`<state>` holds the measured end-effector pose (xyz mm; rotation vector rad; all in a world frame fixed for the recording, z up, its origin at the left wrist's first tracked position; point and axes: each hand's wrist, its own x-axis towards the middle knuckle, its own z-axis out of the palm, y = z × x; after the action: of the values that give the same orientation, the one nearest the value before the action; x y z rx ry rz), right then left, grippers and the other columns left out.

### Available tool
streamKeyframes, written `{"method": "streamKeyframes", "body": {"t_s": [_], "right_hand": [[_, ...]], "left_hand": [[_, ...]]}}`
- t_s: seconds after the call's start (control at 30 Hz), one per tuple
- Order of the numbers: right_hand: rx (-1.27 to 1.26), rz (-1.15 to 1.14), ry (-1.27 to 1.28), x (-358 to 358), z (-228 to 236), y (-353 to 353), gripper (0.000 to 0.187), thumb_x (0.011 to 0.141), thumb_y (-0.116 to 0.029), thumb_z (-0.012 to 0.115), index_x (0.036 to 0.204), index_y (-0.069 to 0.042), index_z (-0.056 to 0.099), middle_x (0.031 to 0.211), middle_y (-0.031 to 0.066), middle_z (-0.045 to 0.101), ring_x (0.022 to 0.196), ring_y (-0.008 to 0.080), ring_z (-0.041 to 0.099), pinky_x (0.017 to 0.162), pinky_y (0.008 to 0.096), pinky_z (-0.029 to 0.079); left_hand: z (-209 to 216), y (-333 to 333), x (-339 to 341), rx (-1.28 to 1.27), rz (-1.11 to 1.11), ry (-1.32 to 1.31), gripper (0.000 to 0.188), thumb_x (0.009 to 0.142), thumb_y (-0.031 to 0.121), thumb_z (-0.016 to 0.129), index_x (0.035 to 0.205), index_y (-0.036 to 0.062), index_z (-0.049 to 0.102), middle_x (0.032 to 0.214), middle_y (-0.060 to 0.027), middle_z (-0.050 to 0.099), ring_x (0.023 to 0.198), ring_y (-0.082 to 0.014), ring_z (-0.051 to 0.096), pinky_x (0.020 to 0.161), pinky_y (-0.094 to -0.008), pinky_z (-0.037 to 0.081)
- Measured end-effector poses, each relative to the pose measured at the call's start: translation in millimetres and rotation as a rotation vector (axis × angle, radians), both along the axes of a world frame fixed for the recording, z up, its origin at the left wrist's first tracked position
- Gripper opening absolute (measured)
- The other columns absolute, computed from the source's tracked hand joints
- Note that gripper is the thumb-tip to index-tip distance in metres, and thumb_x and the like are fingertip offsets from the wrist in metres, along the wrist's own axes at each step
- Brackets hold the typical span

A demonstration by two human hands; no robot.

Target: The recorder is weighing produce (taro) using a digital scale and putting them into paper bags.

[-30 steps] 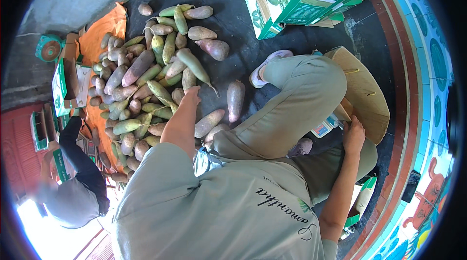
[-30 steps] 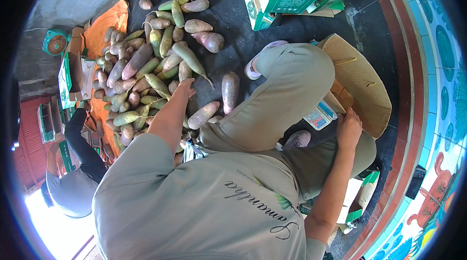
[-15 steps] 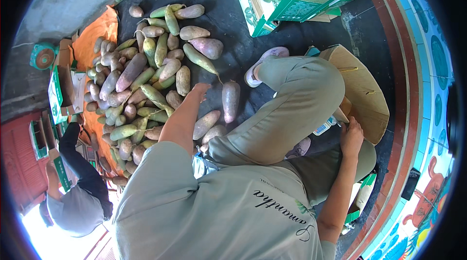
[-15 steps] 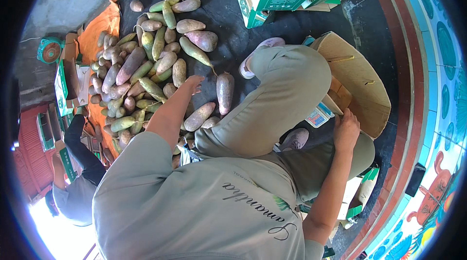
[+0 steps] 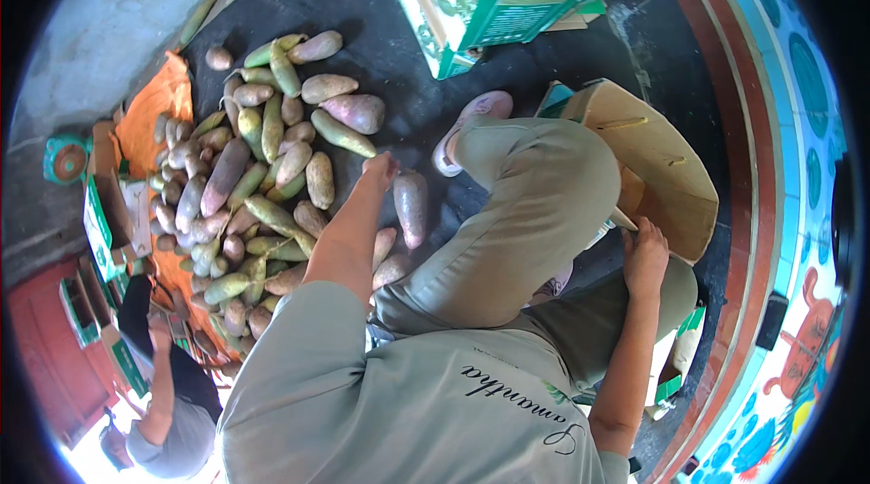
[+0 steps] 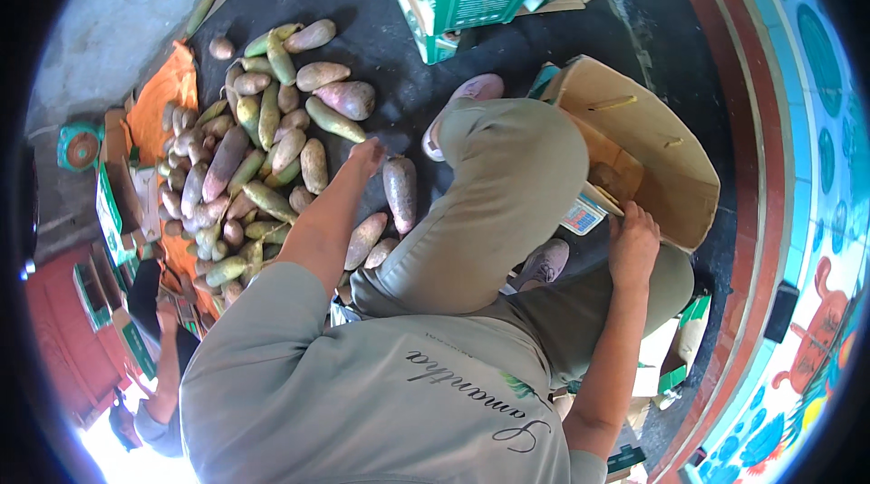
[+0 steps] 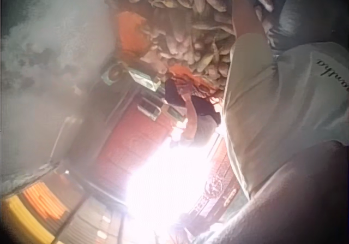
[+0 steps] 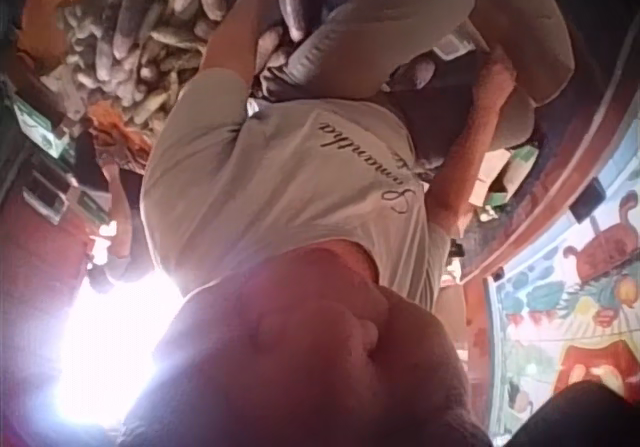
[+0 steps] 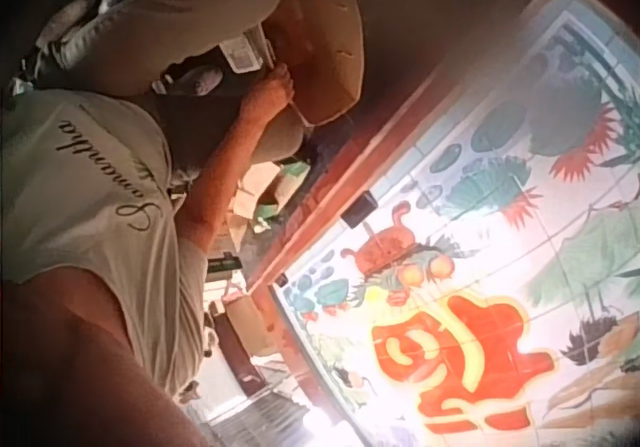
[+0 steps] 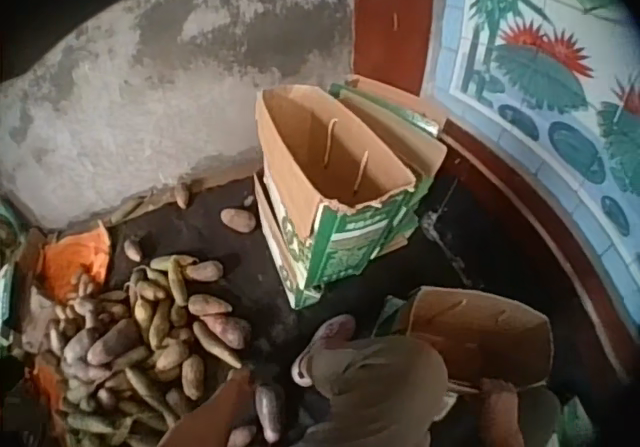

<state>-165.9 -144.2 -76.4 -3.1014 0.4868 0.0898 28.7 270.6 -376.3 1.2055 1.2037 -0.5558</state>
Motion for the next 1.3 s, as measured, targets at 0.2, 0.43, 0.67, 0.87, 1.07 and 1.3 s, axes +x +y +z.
{"method": "streamKeyframes", "body": {"t_s": [0.2,0.43,0.67,0.87,1.07,1.3], "right_hand": [[0.028,0.02,-0.061,1.5,7.8,-0.8,0.022,0.072,-0.011,0.066,0.091,-0.006,0.056,0.083,0.0114,0.061,0.082,0.0287,0.057,0.074,0.0404,0.044],[0.026,0.03,-0.097,0.2,-4.7,-3.2,0.02,0.072,-0.016,0.067,0.085,-0.008,0.054,0.078,0.0083,0.06,0.079,0.0256,0.058,0.072,0.0373,0.044],[0.012,0.022,-0.126,-4.7,-13.1,-3.6,0.018,0.072,-0.018,0.068,0.083,-0.009,0.055,0.078,0.0068,0.061,0.079,0.0237,0.059,0.071,0.0369,0.044],[0.027,0.06,-0.182,-7.8,-16.6,-7.5,0.019,0.071,-0.017,0.068,0.082,-0.01,0.056,0.079,0.007,0.062,0.08,0.0243,0.06,0.071,0.0376,0.044],[0.049,0.048,-0.183,-8.2,-13.6,-9.7,0.021,0.069,-0.017,0.07,0.083,-0.009,0.056,0.079,0.0088,0.063,0.08,0.0262,0.06,0.071,0.0393,0.045],[0.072,0.078,-0.195,-9.0,-16.1,-14.7,0.021,0.07,-0.016,0.069,0.085,-0.007,0.057,0.081,0.0119,0.063,0.081,0.0293,0.061,0.072,0.0412,0.045]], "left_hand": [[25.2,26.0,2.2,0.123,-0.133,-0.006,0.019,0.086,0.022,0.061,0.072,0.0111,0.053,0.062,0.0007,0.05,0.046,-0.0104,0.043,0.037,-0.0215,0.035],[116.0,71.2,6.1,0.14,-0.04,-0.245,0.024,0.088,0.028,0.053,0.068,0.0155,0.048,0.053,0.0049,0.039,0.041,-0.0084,0.033,0.038,-0.0237,0.023],[232.6,47.4,-5.6,0.038,-0.144,-0.443,0.025,0.088,0.026,0.054,0.068,0.0131,0.047,0.053,0.0042,0.038,0.039,-0.008,0.029,0.037,-0.0223,0.021],[375.7,-19.0,-37.9,-0.036,-0.448,-0.892,0.022,0.09,0.017,0.052,0.069,0.0109,0.046,0.057,0.0047,0.037,0.046,-0.0042,0.03,0.04,-0.0197,0.021],[474.9,-67.9,-57.0,-0.129,-0.761,-1.339,0.03,0.091,0.022,0.051,0.064,0.0106,0.044,0.055,0.0052,0.036,0.047,-0.004,0.028,0.042,-0.0218,0.019],[482.2,-195.1,-62.2,-0.457,-0.882,-1.197,0.02,0.088,0.027,0.058,0.077,0.0098,0.056,0.059,0.0068,0.043,0.048,-0.0022,0.032,0.042,-0.0183,0.023]]}}
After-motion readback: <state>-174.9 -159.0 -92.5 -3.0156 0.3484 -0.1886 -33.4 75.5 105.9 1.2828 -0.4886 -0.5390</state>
